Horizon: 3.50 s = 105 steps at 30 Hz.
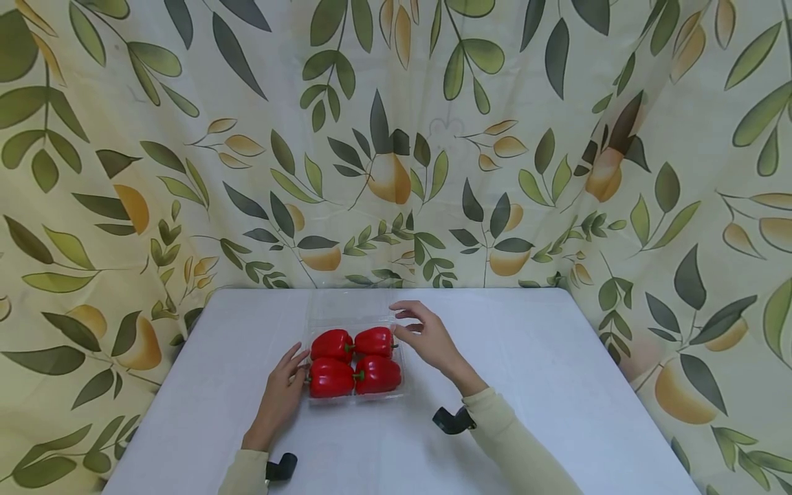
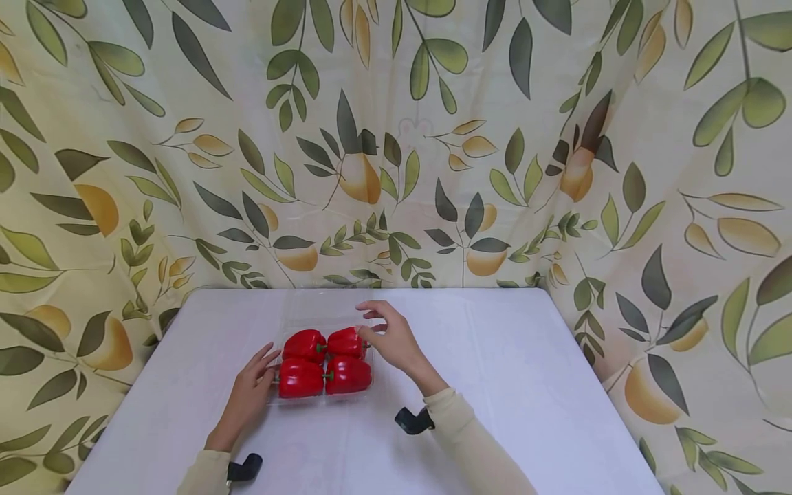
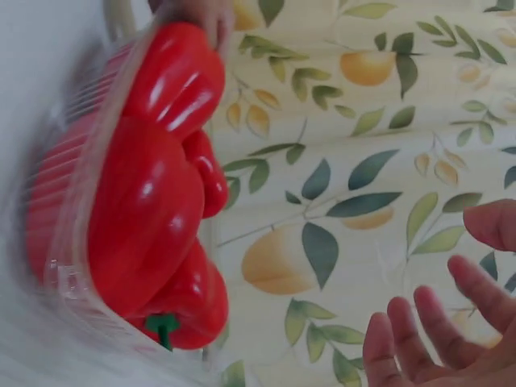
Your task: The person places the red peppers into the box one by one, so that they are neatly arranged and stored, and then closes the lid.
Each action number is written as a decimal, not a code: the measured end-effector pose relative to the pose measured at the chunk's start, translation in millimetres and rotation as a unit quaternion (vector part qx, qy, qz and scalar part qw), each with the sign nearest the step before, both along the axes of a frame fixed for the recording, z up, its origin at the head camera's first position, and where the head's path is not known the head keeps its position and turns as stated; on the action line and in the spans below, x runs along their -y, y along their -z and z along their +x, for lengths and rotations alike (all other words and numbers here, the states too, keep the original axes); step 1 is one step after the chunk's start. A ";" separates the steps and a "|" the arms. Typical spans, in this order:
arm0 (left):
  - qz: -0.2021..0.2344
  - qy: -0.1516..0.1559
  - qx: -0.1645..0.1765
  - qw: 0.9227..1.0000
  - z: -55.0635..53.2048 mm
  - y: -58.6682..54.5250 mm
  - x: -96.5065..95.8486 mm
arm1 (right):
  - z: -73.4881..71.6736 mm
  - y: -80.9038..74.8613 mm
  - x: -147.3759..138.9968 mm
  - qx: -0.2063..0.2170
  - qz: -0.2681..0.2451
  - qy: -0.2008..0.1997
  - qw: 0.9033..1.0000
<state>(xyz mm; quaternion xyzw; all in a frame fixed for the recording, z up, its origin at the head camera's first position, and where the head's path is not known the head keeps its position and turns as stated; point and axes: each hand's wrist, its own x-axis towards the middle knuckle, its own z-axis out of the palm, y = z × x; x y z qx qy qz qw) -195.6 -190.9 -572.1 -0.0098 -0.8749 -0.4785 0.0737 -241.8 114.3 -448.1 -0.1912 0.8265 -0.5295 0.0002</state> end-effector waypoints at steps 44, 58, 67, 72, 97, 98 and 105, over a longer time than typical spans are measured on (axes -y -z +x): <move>0.000 -0.003 0.005 1.000 2.7 -0.8 -2.5 | -97.8 56.6 22.8 0.201 -0.052 0.132 0.969; 0.002 -0.002 -0.005 1.000 1.5 2.1 -1.9 | -114.4 67.5 18.7 0.247 -0.068 0.142 0.956; 0.010 0.000 -0.002 1.000 2.3 0.0 -2.2 | -116.9 72.4 15.8 0.292 -0.124 0.137 0.938; 0.005 -0.001 -0.004 1.000 1.0 0.8 -2.2 | -120.2 75.6 13.9 0.301 -0.124 0.143 0.935; 0.011 -0.002 -0.006 1.000 1.7 2.1 -1.3 | -114.0 79.5 9.7 0.322 -0.098 0.103 0.936; 0.012 -0.003 -0.005 1.000 1.8 2.1 -1.2 | -113.9 79.4 9.8 0.322 -0.098 0.103 0.936; 0.010 -0.004 -0.002 1.000 1.5 2.8 -0.9 | -113.6 77.2 10.8 0.313 -0.111 0.097 0.938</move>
